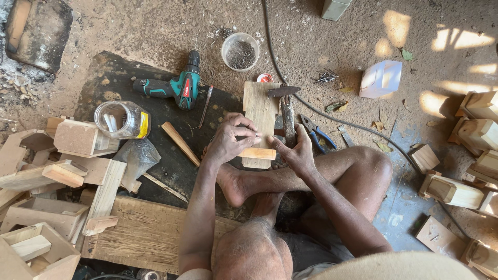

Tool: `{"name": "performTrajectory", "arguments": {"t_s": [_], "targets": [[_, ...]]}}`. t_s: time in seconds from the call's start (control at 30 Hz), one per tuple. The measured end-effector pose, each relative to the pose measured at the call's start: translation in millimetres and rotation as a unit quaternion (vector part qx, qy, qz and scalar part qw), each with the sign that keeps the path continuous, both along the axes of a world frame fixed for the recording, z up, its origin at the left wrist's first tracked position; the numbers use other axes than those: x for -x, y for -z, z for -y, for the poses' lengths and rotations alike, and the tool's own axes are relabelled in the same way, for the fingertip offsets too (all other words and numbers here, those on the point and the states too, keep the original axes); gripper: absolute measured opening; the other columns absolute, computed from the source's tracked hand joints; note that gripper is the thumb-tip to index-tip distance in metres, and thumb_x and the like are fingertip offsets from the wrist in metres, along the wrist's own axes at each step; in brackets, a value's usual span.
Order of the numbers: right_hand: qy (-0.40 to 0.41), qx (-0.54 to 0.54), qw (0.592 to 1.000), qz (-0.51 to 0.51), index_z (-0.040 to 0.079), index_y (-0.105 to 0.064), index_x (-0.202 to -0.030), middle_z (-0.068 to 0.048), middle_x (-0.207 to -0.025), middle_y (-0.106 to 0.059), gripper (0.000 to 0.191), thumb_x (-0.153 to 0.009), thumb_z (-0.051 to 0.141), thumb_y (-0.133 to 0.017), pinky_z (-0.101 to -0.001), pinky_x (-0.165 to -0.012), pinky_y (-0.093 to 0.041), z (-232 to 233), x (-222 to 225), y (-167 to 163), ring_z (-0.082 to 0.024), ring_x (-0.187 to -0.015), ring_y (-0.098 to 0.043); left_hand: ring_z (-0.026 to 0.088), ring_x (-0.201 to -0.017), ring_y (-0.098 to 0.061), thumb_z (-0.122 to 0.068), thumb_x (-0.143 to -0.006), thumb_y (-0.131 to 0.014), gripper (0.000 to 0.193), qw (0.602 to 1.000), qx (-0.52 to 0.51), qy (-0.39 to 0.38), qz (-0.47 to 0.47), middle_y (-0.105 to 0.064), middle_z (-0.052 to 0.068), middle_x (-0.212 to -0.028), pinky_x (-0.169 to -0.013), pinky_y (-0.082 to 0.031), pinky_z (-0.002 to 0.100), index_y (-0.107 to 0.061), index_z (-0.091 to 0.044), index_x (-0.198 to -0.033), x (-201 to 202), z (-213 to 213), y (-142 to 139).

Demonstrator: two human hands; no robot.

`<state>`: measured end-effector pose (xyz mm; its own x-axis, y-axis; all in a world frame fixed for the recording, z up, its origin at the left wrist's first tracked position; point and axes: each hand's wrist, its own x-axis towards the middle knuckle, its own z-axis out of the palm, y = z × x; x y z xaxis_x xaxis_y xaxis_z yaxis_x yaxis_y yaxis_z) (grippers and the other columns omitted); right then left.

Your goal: The person sits on the floor and assembles small wooden boxes by nailing pieces together. They pick up wooden parts, align them, and use a hammer to drive nails into the joints. The person occasionally adjusts the pieces and checks the alignment before continuing to hammer.

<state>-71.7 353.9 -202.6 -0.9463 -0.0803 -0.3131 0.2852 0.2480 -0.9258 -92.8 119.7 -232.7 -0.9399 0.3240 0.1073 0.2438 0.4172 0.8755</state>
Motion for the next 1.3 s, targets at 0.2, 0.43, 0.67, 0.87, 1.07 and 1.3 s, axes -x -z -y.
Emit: {"name": "performTrajectory", "arguments": {"t_s": [0.2,0.43,0.67,0.87,1.07,1.3], "targets": [[0.003,0.004,1.000,-0.001,-0.001,-0.052,-0.113,-0.005,-0.072,-0.066,0.055,-0.084,0.034,-0.084,-0.0222,-0.040,-0.050,2,0,-4,-0.006,-0.052,-0.061,0.020,-0.122,-0.050,-0.022,-0.073,-0.092,0.019,0.999,0.039,0.019,-0.027,-0.063,-0.006,-0.115,-0.111,-0.045,0.035,-0.085,-0.022,-0.091,4,1,-15],[0.009,0.003,1.000,-0.018,0.001,-0.053,-0.114,-0.005,-0.079,-0.068,0.055,-0.083,0.033,-0.084,-0.0210,-0.045,-0.052,-1,-2,3,-0.005,-0.058,-0.063,0.027,-0.136,-0.039,-0.021,-0.068,-0.094,0.019,0.998,0.038,0.013,-0.043,-0.053,0.001,-0.146,-0.118,-0.038,0.039,-0.085,-0.020,-0.085,8,-1,-27],[-0.014,-0.114,0.993,-0.015,-0.001,-0.051,-0.128,-0.012,-0.081,-0.066,0.054,-0.097,0.038,-0.071,-0.0323,-0.045,-0.056,-18,1,17,-0.016,-0.059,-0.062,0.028,-0.137,-0.038,-0.025,-0.066,-0.096,0.019,0.997,0.065,0.000,-0.041,-0.051,-0.001,-0.146,-0.120,-0.037,0.043,-0.085,-0.021,-0.081,6,-5,-24],[-0.211,-0.229,0.935,-0.168,0.004,-0.032,-0.157,-0.017,-0.093,-0.073,0.066,-0.101,0.025,-0.060,-0.0376,-0.053,-0.061,-68,-14,-37,-0.023,-0.062,-0.072,0.027,-0.134,-0.039,-0.028,-0.065,-0.096,0.019,0.996,0.074,-0.009,-0.053,-0.052,-0.004,-0.144,-0.117,-0.041,0.041,-0.085,-0.023,-0.080,7,-7,-15],[-0.275,-0.237,0.873,-0.326,0.011,-0.041,-0.157,-0.019,-0.105,-0.072,0.065,-0.099,0.024,-0.066,-0.0404,-0.062,-0.059,-75,-15,-92,-0.033,-0.077,-0.074,0.026,-0.134,-0.040,-0.029,-0.066,-0.095,0.019,0.994,0.078,-0.009,-0.069,-0.053,-0.005,-0.140,-0.116,-0.042,0.040,-0.083,-0.022,-0.078,8,-7,-14],[-0.373,-0.414,0.813,-0.168,0.026,-0.041,-0.161,-0.011,-0.079,-0.072,0.069,-0.098,0.032,-0.068,-0.0411,-0.055,-0.056,-71,-9,-113,-0.026,-0.057,-0.069,0.024,-0.135,-0.041,-0.030,-0.064,-0.095,0.021,0.994,0.082,0.000,-0.074,-0.055,-0.008,-0.137,-0.117,-0.041,0.040,-0.078,-0.019,-0.069,8,-8,-15]]}}
